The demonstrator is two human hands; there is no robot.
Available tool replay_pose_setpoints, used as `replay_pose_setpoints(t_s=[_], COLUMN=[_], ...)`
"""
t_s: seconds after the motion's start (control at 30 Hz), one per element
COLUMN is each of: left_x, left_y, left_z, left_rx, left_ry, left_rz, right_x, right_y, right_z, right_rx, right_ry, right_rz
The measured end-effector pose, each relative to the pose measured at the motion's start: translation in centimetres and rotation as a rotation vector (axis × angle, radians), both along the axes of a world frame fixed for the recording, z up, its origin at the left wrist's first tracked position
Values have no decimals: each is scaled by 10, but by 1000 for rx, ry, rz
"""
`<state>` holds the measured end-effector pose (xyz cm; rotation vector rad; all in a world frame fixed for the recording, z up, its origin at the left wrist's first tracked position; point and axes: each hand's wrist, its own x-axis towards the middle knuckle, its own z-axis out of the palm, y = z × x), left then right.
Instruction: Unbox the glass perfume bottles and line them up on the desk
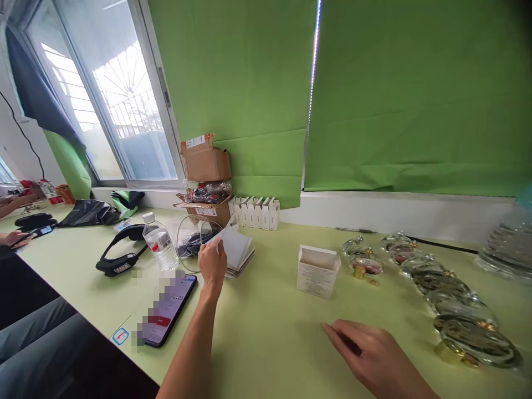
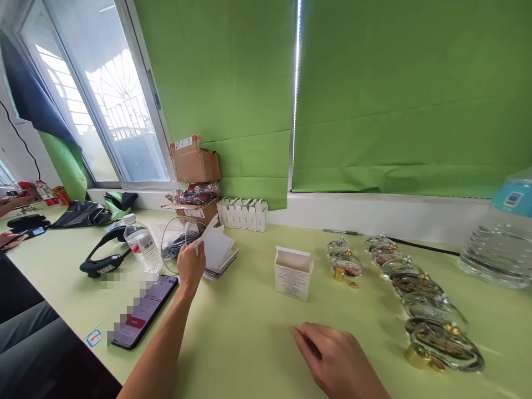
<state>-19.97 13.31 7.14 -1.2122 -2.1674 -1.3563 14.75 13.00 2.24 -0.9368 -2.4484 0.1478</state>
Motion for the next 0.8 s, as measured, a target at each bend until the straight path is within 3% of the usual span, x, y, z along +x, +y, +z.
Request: replay_pose_setpoints(t_s=[0.27, 0.47, 0.6, 0.8], left_x=[10, 48, 87, 137], left_y=[-6, -3, -5, -16], left_z=[20, 26, 22, 11], left_rx=[252, 508, 445, 324], left_ry=[-217, -607, -788, -892], left_rz=[-90, -377, -525, -606], right_x=[-2, -4, -8, -9], right_y=[-2, -6, -11, -13], right_z=[4, 12, 24, 43], right_rx=[-1, -187, -463, -765], right_ry=[21, 171, 374, 733], right_rz=[-28, -13, -54, -31])
